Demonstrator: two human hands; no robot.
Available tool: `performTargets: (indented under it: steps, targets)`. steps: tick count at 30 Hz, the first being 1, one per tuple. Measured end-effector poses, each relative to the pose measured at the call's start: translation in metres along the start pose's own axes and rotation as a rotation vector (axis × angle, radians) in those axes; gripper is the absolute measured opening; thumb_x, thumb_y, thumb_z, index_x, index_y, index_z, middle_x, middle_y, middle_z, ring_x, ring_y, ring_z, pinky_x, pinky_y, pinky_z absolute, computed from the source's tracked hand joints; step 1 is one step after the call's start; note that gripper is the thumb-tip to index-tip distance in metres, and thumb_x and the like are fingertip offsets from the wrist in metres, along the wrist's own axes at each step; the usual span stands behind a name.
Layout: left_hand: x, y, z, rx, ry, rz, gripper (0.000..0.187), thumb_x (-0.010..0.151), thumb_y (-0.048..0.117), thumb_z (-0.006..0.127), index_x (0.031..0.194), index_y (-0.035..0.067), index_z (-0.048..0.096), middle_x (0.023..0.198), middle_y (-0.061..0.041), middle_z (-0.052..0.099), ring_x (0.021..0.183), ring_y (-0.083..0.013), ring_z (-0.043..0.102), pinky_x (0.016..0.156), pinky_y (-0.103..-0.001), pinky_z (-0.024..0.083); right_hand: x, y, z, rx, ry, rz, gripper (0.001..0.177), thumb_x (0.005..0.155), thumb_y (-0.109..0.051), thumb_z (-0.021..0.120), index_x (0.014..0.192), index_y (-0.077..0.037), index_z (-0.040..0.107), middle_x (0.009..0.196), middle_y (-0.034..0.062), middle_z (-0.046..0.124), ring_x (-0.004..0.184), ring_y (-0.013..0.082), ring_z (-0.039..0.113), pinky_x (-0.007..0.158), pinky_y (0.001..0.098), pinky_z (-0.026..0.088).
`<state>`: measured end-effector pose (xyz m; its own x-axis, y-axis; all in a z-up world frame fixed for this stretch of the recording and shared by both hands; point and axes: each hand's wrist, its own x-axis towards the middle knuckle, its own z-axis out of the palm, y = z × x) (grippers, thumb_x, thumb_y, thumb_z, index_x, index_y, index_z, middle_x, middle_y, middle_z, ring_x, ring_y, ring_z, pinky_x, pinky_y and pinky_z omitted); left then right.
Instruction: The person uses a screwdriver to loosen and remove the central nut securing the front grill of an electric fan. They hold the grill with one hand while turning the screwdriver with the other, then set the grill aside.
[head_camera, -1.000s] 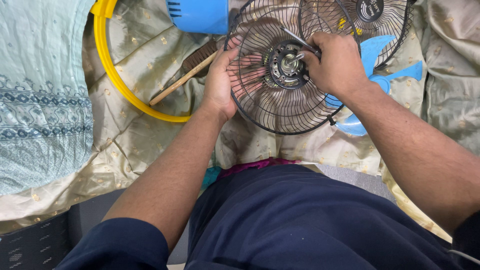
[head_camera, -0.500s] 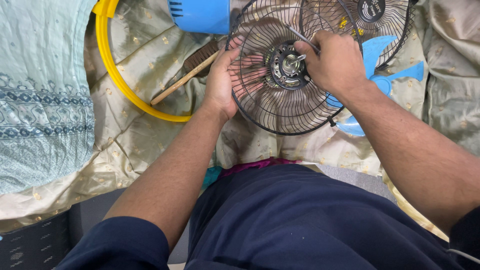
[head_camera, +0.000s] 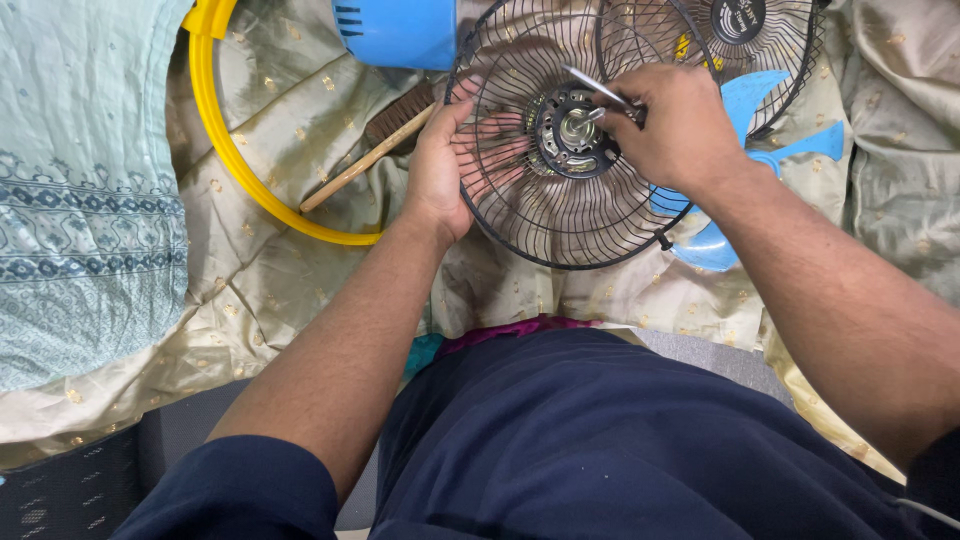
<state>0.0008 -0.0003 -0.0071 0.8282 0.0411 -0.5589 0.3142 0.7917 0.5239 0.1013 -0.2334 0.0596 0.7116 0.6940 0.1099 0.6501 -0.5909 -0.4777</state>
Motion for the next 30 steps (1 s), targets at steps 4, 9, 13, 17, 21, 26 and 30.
performTargets:
  steps: [4,9,13,17,21,26,30]
  targets:
    - [-0.001,0.001,0.001,0.006,0.002,0.011,0.041,0.096,0.035,0.052,0.134,0.019,0.054,0.113,-0.014,0.072,0.097,-0.0281,0.075,0.082,-0.044,0.064,0.002,0.003,0.012,-0.085,-0.016,0.146,0.010,0.094,-0.010,0.076,0.098,-0.001,0.074,0.088,0.0213,0.071,0.082,0.0408,0.069,0.079,0.0492,0.054]
    - [-0.002,0.000,0.002,0.012,-0.030,0.028,0.042,0.096,0.033,0.052,0.136,0.021,0.053,0.112,-0.014,0.072,0.094,-0.0271,0.075,0.079,-0.042,0.064,0.004,0.002,0.020,-0.142,0.008,0.191,0.017,0.097,-0.016,0.075,0.095,0.001,0.072,0.085,0.0243,0.070,0.081,0.0442,0.069,0.079,0.0530,0.053]
    - [-0.002,0.000,0.002,-0.004,-0.046,0.043,0.042,0.096,0.032,0.053,0.136,0.021,0.053,0.112,-0.015,0.072,0.093,-0.0278,0.074,0.080,-0.042,0.064,0.009,-0.001,0.022,-0.218,-0.056,0.306,0.030,0.104,-0.025,0.073,0.091,0.002,0.071,0.083,0.0279,0.069,0.080,0.0481,0.067,0.078,0.0552,0.053]
    - [-0.002,-0.001,0.001,-0.018,-0.018,0.018,0.041,0.095,0.033,0.052,0.136,0.023,0.052,0.112,-0.015,0.072,0.094,-0.0288,0.075,0.079,-0.044,0.063,0.008,0.004,0.014,-0.132,-0.047,0.375,0.038,0.101,-0.033,0.076,0.095,0.004,0.069,0.083,0.0286,0.068,0.081,0.0453,0.068,0.079,0.0520,0.054]
    - [-0.001,-0.003,-0.001,-0.056,-0.010,-0.024,0.044,0.098,0.037,0.052,0.139,0.018,0.053,0.114,-0.016,0.073,0.096,-0.0292,0.075,0.082,-0.045,0.063,0.001,0.019,-0.013,-0.090,-0.006,0.394,0.027,0.087,-0.014,0.077,0.105,0.005,0.068,0.089,0.0243,0.071,0.082,0.0336,0.072,0.078,0.0430,0.057]
    - [-0.001,-0.005,-0.005,-0.054,0.017,-0.012,0.046,0.094,0.038,0.053,0.137,0.022,0.051,0.113,-0.015,0.072,0.097,-0.0298,0.074,0.084,-0.045,0.062,-0.017,0.014,-0.054,0.463,-0.008,0.326,0.037,0.093,-0.003,0.066,0.129,0.003,0.060,0.109,0.0096,0.072,0.097,0.0101,0.069,0.086,0.0245,0.056]
    - [0.002,-0.007,-0.007,-0.048,0.014,-0.073,0.056,0.096,0.044,0.054,0.124,-0.003,0.065,0.113,-0.017,0.075,0.101,-0.0292,0.076,0.089,-0.044,0.062,-0.038,-0.001,-0.078,0.434,-0.001,0.261,0.057,0.102,-0.007,0.061,0.156,-0.001,0.047,0.115,0.0133,0.067,0.093,0.0128,0.065,0.084,0.0258,0.053]
